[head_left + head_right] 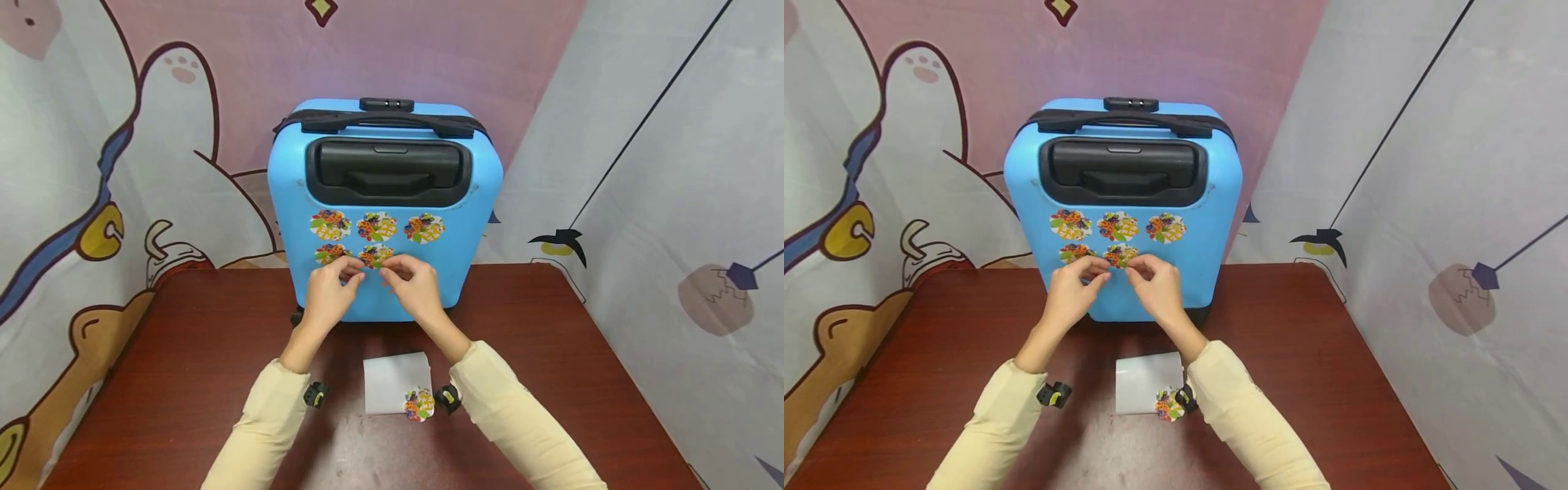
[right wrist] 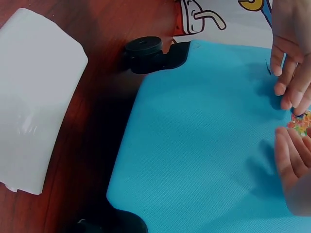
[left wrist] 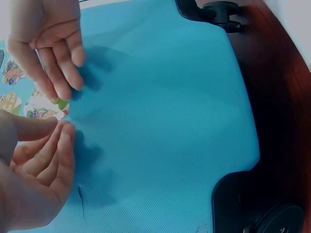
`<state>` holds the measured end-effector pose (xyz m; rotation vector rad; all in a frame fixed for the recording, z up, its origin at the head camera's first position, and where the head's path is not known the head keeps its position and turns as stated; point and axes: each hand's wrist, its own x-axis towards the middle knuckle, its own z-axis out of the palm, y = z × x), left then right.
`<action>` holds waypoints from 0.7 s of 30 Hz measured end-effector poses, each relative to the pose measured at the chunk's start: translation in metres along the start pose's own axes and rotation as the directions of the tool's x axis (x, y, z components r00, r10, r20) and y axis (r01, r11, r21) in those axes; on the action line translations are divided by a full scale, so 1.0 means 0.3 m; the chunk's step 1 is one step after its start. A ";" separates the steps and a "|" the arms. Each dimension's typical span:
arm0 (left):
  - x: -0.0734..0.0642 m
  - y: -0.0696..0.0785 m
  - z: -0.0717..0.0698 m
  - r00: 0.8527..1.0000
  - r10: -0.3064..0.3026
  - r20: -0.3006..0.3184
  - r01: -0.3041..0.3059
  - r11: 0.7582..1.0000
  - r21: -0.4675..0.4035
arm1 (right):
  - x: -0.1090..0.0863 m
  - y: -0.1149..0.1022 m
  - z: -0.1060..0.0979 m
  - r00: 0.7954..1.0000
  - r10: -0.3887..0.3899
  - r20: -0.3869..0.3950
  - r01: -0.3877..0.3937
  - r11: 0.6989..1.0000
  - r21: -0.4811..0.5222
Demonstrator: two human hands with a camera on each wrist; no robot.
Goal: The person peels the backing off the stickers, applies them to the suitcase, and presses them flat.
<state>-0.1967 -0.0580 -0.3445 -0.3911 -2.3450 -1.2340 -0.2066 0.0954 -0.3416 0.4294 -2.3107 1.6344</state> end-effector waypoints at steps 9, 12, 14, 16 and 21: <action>0.003 -0.017 -0.008 0.998 -0.034 0.047 0.036 0.998 -0.049 | 0.028 -0.044 -0.010 0.994 -0.064 0.090 0.052 0.991 0.126; 0.005 -0.018 -0.011 0.998 -0.035 0.045 0.037 0.998 -0.052 | 0.038 -0.066 -0.015 0.991 -0.100 0.090 0.084 0.983 0.164; 0.005 -0.018 -0.013 0.999 -0.030 0.044 0.032 0.998 -0.053 | 0.039 -0.069 -0.017 0.990 -0.097 0.098 0.079 0.982 0.172; 0.005 -0.017 -0.014 0.999 -0.020 0.040 0.022 0.998 -0.056 | 0.036 -0.056 -0.017 0.991 -0.076 0.108 0.058 0.984 0.168; 0.002 -0.017 -0.015 0.999 -0.016 0.050 0.019 0.998 -0.065 | 0.012 0.005 -0.009 0.988 0.028 0.149 -0.047 0.991 0.126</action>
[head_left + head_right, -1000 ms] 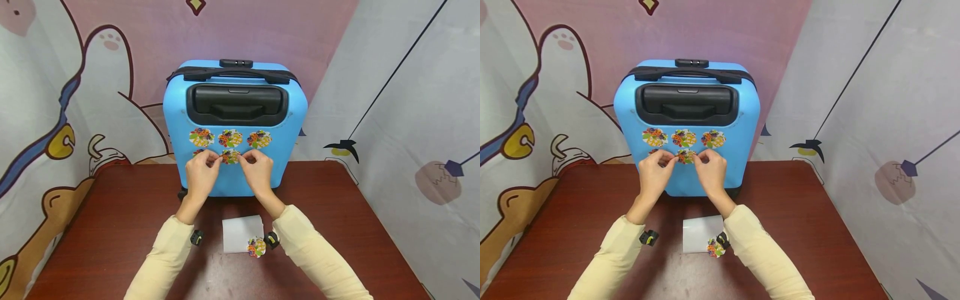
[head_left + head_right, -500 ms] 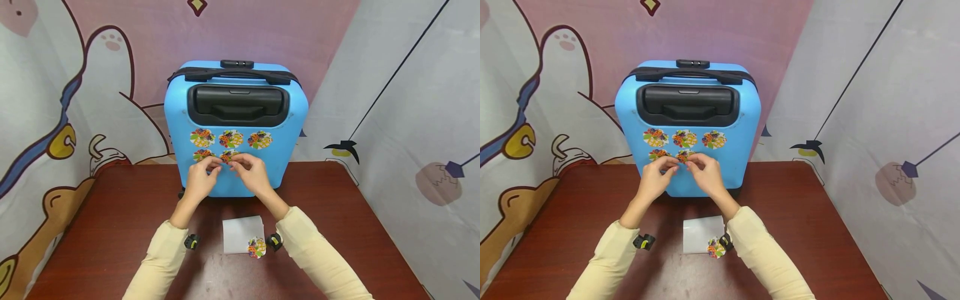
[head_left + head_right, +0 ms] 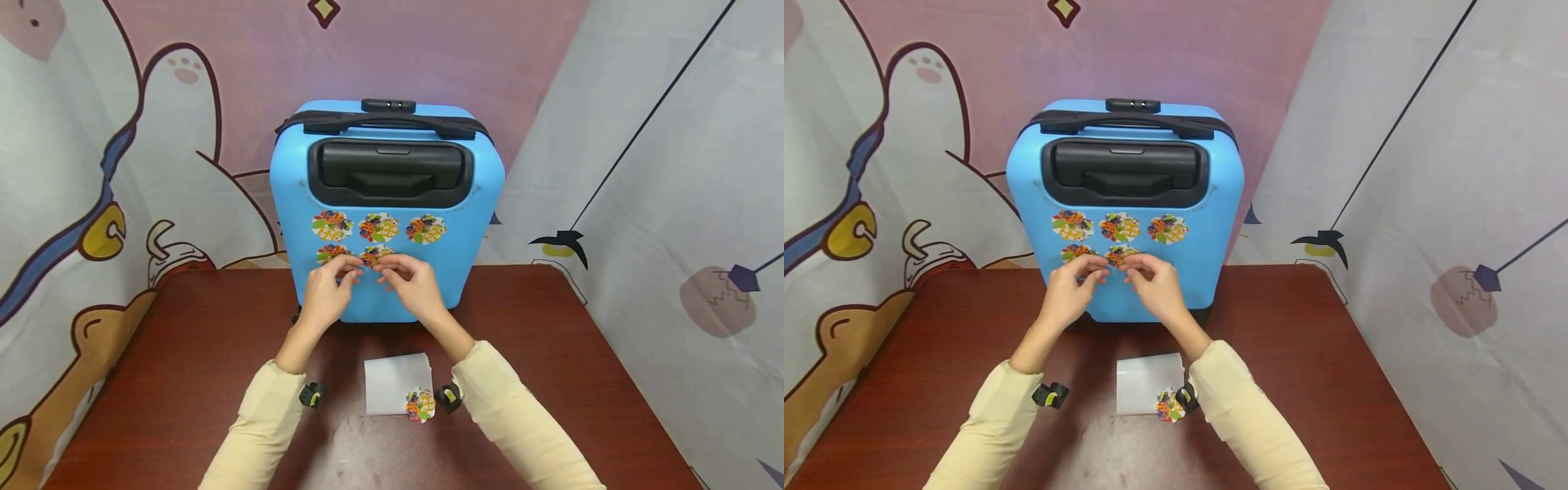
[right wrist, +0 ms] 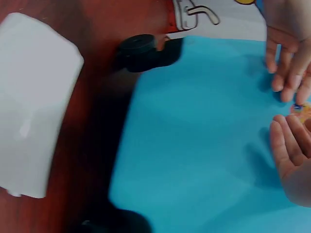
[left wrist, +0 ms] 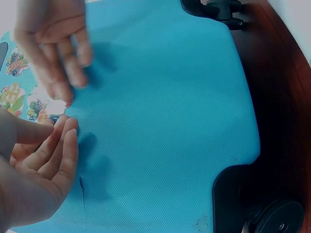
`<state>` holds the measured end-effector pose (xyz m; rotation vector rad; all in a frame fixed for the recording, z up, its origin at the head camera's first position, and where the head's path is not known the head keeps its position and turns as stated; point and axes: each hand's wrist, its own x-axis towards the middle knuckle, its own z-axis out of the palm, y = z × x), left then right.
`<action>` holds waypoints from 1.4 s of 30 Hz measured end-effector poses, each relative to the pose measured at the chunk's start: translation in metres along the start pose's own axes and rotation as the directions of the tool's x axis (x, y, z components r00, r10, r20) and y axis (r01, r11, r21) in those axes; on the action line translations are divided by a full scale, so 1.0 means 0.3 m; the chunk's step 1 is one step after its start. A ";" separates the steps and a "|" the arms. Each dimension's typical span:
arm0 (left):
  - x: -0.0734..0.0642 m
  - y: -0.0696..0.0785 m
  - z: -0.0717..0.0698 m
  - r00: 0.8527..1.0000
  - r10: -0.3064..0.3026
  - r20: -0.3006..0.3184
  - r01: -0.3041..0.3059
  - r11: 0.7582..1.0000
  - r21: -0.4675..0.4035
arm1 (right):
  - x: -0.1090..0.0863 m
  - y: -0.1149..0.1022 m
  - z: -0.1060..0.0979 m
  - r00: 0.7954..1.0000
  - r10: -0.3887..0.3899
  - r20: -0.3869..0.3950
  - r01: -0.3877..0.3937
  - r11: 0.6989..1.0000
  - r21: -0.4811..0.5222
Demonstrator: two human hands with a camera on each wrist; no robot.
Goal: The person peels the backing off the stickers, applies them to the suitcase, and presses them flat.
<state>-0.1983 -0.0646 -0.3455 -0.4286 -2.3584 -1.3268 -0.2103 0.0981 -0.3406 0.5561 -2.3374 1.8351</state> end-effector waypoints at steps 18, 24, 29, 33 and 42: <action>0.002 0.000 0.002 1.000 -0.011 0.019 0.011 1.000 -0.009 | 0.026 -0.074 -0.014 0.997 -0.067 0.045 0.066 0.998 0.024; 0.001 -0.002 0.001 1.000 -0.007 0.023 0.007 1.000 -0.002 | 0.010 -0.028 -0.010 0.997 0.055 0.058 -0.054 0.998 -0.007; 0.001 -0.002 0.001 0.999 -0.014 0.029 0.015 1.000 -0.006 | -0.005 0.013 -0.006 0.991 0.112 0.080 -0.111 0.994 -0.015; 0.001 0.000 0.000 0.999 -0.018 0.031 0.018 1.000 0.001 | -0.008 0.016 -0.006 0.991 0.106 0.087 -0.106 0.994 0.002; -0.020 -0.006 -0.004 0.997 -0.044 0.063 0.044 0.999 0.007 | -0.025 0.020 -0.024 0.990 0.103 0.093 -0.099 0.994 -0.046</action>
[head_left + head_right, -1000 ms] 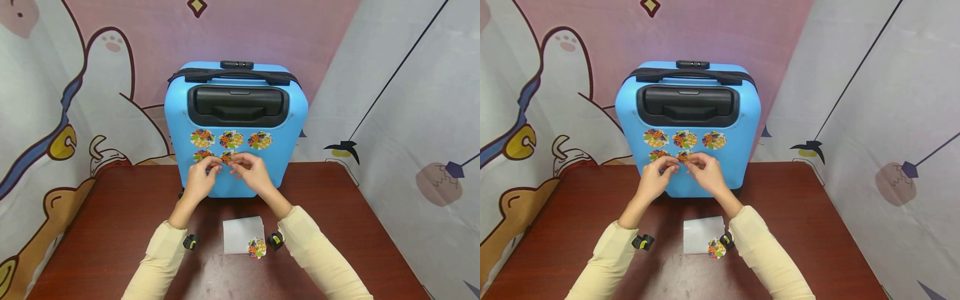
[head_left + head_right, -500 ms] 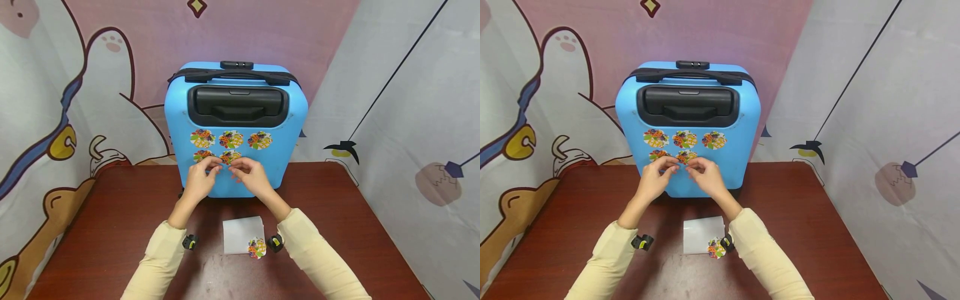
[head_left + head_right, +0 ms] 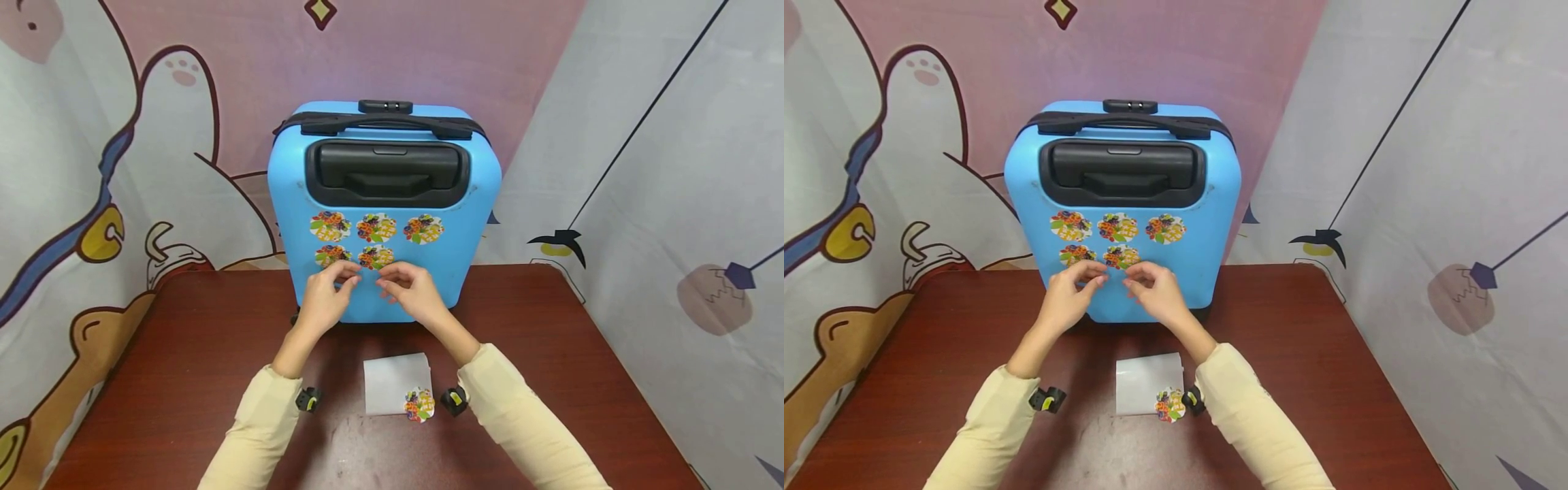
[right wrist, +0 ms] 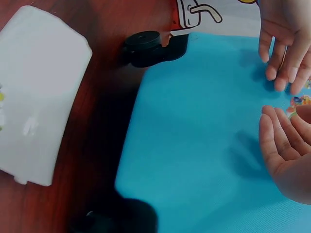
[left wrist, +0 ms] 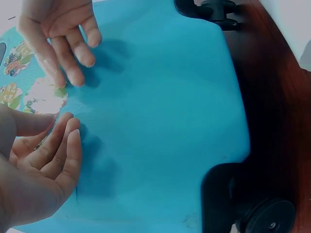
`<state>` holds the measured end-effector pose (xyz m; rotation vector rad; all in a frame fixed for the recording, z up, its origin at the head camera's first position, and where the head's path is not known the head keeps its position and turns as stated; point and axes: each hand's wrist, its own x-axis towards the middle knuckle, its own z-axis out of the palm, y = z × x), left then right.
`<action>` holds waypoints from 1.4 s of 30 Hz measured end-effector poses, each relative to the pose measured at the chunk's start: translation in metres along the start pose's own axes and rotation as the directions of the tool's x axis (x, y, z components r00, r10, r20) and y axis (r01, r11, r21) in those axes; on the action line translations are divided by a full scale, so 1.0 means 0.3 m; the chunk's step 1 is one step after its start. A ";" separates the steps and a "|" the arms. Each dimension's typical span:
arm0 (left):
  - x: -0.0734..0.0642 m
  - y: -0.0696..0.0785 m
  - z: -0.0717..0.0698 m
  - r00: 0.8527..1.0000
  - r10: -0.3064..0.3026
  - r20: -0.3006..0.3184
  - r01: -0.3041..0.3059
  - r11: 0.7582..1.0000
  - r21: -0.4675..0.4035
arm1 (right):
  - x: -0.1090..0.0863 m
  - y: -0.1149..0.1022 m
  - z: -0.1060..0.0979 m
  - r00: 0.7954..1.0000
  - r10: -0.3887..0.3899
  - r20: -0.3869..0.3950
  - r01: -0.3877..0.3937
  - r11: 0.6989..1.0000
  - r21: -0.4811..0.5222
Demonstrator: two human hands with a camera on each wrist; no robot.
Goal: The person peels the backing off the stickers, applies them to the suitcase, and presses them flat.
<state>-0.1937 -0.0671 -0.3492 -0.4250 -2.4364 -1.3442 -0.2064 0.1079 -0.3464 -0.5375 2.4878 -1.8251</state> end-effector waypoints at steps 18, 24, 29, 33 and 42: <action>-0.132 -0.125 0.068 0.977 -0.128 0.168 0.127 0.992 0.018 | -0.163 0.202 -0.059 0.983 0.164 0.079 -0.157 0.984 -0.085; -0.181 -0.171 0.087 0.949 -0.188 0.252 0.184 0.982 0.042 | -0.240 0.305 -0.068 0.968 0.239 0.073 -0.233 0.968 -0.088; -0.224 -0.202 0.105 0.935 -0.202 0.293 0.201 0.979 0.035 | -0.290 0.364 -0.080 0.956 0.287 0.055 -0.279 0.953 -0.114; -0.266 -0.232 0.124 0.918 -0.212 0.335 0.214 0.976 0.030 | -0.318 0.395 -0.085 0.949 0.313 0.045 -0.305 0.943 -0.135; -0.343 -0.272 0.163 0.897 -0.192 0.399 0.205 0.979 0.008 | -0.373 0.427 -0.085 0.939 0.339 0.057 -0.330 0.935 -0.127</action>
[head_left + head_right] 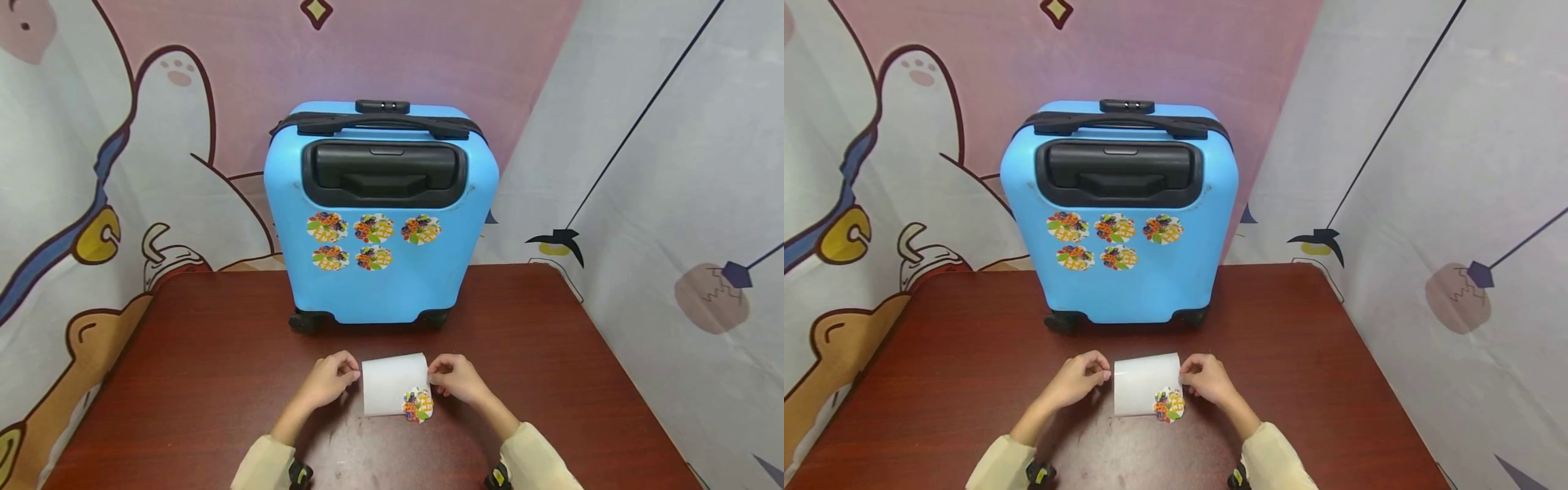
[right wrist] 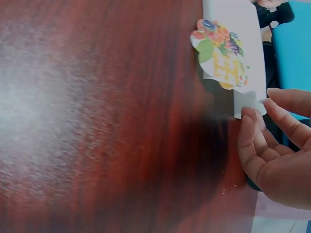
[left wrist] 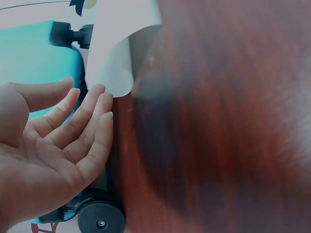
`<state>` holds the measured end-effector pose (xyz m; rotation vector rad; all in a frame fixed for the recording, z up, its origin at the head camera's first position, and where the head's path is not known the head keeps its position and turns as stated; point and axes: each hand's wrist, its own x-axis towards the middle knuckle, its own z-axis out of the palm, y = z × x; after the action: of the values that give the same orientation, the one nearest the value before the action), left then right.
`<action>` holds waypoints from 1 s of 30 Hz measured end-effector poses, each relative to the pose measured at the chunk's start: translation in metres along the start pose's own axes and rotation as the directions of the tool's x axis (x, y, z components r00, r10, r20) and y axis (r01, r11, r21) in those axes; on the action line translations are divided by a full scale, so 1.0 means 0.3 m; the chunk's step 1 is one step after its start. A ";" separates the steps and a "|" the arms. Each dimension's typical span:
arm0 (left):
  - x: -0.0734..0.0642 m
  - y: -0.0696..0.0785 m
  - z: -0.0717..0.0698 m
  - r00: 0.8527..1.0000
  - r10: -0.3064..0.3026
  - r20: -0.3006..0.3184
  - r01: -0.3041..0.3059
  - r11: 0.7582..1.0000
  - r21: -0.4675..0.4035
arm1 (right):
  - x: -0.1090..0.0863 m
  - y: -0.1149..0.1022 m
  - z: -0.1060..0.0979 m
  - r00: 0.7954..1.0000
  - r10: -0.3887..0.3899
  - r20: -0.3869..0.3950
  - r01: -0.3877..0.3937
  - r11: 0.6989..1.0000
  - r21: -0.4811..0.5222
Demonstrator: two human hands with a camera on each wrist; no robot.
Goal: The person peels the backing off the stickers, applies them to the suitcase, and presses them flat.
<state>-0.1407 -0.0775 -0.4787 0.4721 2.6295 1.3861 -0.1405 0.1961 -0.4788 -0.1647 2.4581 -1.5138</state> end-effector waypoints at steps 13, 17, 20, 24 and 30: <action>-0.022 -0.005 0.055 0.996 0.073 0.041 -0.073 0.997 -0.014 | -0.012 0.037 0.021 0.999 -0.012 0.050 0.012 1.000 0.016; -0.023 -0.008 0.065 0.996 0.082 0.030 -0.081 0.996 -0.025 | -0.011 0.043 0.023 0.998 -0.022 0.059 0.021 1.000 0.016; -0.024 -0.007 0.067 0.997 0.076 0.023 -0.075 0.997 -0.029 | -0.010 0.050 0.026 0.997 -0.033 0.063 0.032 0.999 0.025; -0.021 -0.001 0.063 0.998 0.069 -0.002 -0.069 0.997 -0.029 | -0.008 0.044 0.031 0.997 -0.042 0.067 0.040 0.999 0.032; -0.015 0.007 0.058 0.998 0.056 -0.030 -0.058 0.996 -0.071 | -0.013 0.004 0.032 0.998 -0.047 0.042 0.046 0.999 0.018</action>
<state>-0.1317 -0.0643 -0.4870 0.5270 2.5968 1.5092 -0.1341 0.1894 -0.4834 -0.2493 2.4235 -1.5340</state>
